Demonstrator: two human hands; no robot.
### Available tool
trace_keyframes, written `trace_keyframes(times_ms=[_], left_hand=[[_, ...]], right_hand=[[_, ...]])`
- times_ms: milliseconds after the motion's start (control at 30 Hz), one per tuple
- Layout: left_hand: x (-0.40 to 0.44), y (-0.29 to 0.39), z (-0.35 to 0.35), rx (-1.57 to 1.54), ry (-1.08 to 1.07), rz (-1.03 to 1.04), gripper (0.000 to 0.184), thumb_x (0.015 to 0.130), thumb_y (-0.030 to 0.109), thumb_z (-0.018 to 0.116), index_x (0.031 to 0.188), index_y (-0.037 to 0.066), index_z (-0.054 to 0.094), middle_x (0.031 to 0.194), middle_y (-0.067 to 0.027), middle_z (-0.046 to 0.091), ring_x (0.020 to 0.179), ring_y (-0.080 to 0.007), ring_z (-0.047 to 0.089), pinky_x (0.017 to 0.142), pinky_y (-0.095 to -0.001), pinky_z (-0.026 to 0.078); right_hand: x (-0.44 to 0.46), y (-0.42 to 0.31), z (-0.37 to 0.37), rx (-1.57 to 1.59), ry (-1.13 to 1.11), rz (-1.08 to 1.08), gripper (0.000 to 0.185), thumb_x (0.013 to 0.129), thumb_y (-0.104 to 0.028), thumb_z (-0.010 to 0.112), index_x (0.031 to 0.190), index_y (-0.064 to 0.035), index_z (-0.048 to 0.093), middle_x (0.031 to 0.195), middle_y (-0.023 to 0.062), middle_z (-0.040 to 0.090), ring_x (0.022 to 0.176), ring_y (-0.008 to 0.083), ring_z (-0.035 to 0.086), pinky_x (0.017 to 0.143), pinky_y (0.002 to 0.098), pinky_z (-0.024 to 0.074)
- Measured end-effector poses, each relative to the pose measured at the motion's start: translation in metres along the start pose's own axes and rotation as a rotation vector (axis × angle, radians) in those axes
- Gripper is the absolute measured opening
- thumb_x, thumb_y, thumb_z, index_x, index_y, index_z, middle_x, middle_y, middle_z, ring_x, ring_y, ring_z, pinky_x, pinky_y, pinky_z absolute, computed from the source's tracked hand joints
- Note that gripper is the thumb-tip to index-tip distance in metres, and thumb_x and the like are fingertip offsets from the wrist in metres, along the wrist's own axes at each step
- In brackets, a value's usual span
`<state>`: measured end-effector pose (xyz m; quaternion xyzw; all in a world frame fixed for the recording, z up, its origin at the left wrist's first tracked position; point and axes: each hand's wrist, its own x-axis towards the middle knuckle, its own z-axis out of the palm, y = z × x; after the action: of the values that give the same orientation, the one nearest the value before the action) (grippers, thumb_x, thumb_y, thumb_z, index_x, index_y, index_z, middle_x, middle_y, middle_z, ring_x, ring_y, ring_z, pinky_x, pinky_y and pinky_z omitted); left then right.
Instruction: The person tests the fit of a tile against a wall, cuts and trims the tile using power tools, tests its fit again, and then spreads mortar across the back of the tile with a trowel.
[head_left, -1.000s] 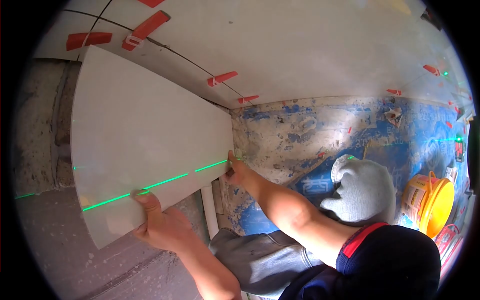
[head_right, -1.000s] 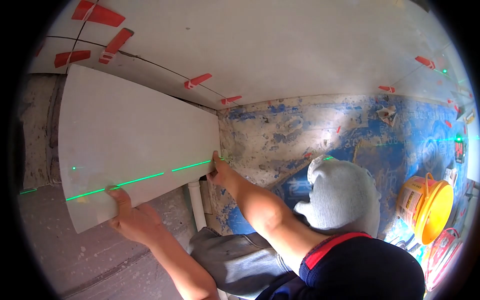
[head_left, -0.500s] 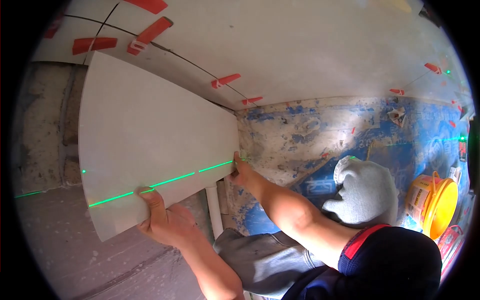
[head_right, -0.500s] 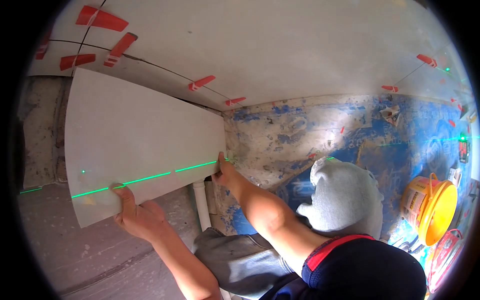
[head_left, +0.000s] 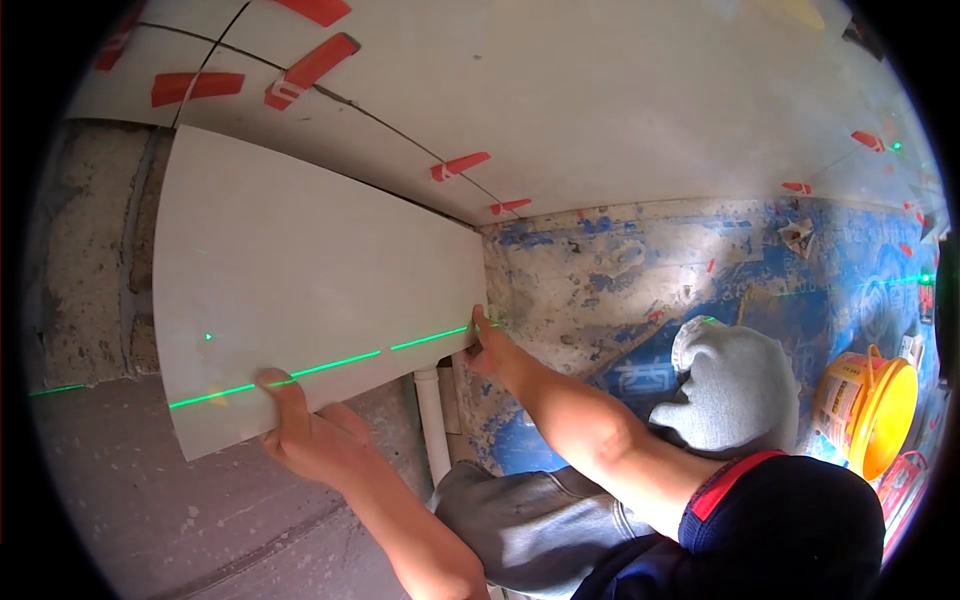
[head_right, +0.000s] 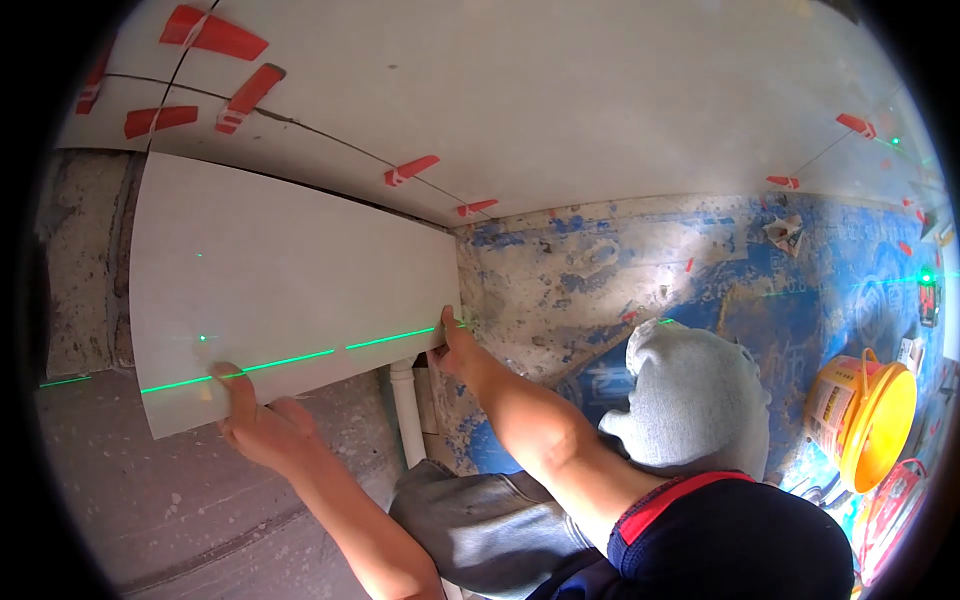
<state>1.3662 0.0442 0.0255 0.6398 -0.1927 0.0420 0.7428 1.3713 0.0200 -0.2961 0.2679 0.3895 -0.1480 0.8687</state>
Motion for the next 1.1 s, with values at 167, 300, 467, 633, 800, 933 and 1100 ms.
trace_keyframes(times_ms=[167, 300, 467, 633, 800, 933, 1100], left_hand=[[0.007, -0.002, 0.004, -0.001, 0.027, 0.008, 0.035, 0.083, 0.014, 0.073, 0.109, -0.003, 0.057, 0.112, -0.0106, 0.059, 0.098, -0.0183, 0.057, 0.086, -0.0340, 0.049], [0.015, -0.004, 0.003, -0.021, -0.012, 0.031, 0.041, 0.080, 0.018, 0.076, 0.107, -0.004, 0.054, 0.109, -0.0102, 0.059, 0.096, -0.0180, 0.056, 0.085, -0.0343, 0.049], [0.024, -0.011, -0.002, -0.022, -0.026, 0.046, 0.047, 0.077, 0.022, 0.080, 0.105, -0.004, 0.051, 0.106, -0.0102, 0.058, 0.095, -0.0178, 0.055, 0.084, -0.0331, 0.047], [0.031, -0.014, -0.006, 0.023, 0.056, 0.035, 0.053, 0.074, 0.026, 0.082, 0.101, -0.003, 0.048, 0.103, -0.0098, 0.057, 0.095, -0.0167, 0.053, 0.083, -0.0299, 0.044], [0.035, -0.018, -0.007, 0.062, 0.067, 0.050, 0.049, 0.078, 0.030, 0.079, 0.097, -0.009, 0.059, 0.102, -0.0092, 0.058, 0.094, -0.0156, 0.052, 0.086, -0.0291, 0.041], [0.033, -0.015, -0.005, -0.024, 0.057, -0.005, 0.033, 0.078, 0.009, 0.075, 0.106, -0.004, 0.061, 0.105, -0.0096, 0.063, 0.097, -0.0182, 0.058, 0.086, -0.0340, 0.048], [0.034, -0.016, -0.004, -0.039, 0.014, 0.005, 0.031, 0.078, 0.010, 0.077, 0.102, -0.002, 0.062, 0.102, -0.0081, 0.063, 0.094, -0.0175, 0.058, 0.085, -0.0345, 0.048]], right_hand=[[0.000, 0.000, 0.004, -0.028, -0.007, -0.038, 0.043, 0.085, -0.054, 0.060, 0.104, -0.0153, 0.058, 0.096, -0.0008, 0.060, 0.086, 0.0147, 0.058, 0.071, 0.0307, 0.0536], [0.004, -0.002, 0.007, -0.040, 0.008, -0.029, 0.044, 0.085, -0.055, 0.060, 0.104, -0.0151, 0.058, 0.098, -0.0004, 0.061, 0.088, 0.0150, 0.058, 0.072, 0.0311, 0.0534], [0.006, -0.003, 0.009, -0.055, 0.022, -0.016, 0.046, 0.085, -0.055, 0.060, 0.108, -0.0156, 0.058, 0.103, 0.0006, 0.060, 0.092, 0.0161, 0.058, 0.075, 0.0319, 0.0523], [0.005, -0.004, 0.011, -0.091, 0.021, -0.027, 0.047, 0.086, -0.055, 0.058, 0.113, -0.0163, 0.056, 0.109, 0.0015, 0.058, 0.097, 0.0167, 0.056, 0.079, 0.0327, 0.0508], [0.018, -0.003, 0.007, -0.067, -0.022, -0.028, 0.045, 0.087, -0.054, 0.058, 0.112, -0.0165, 0.056, 0.105, 0.0008, 0.060, 0.092, 0.0166, 0.059, 0.075, 0.0326, 0.0522], [0.015, -0.005, 0.008, -0.062, -0.040, -0.029, 0.044, 0.086, -0.055, 0.058, 0.109, -0.0167, 0.057, 0.101, 0.0003, 0.061, 0.088, 0.0159, 0.059, 0.073, 0.0322, 0.0524], [0.020, -0.005, 0.008, -0.054, -0.048, -0.025, 0.044, 0.085, -0.056, 0.058, 0.106, -0.0161, 0.058, 0.096, -0.0001, 0.062, 0.088, 0.0150, 0.059, 0.072, 0.0325, 0.0518]])
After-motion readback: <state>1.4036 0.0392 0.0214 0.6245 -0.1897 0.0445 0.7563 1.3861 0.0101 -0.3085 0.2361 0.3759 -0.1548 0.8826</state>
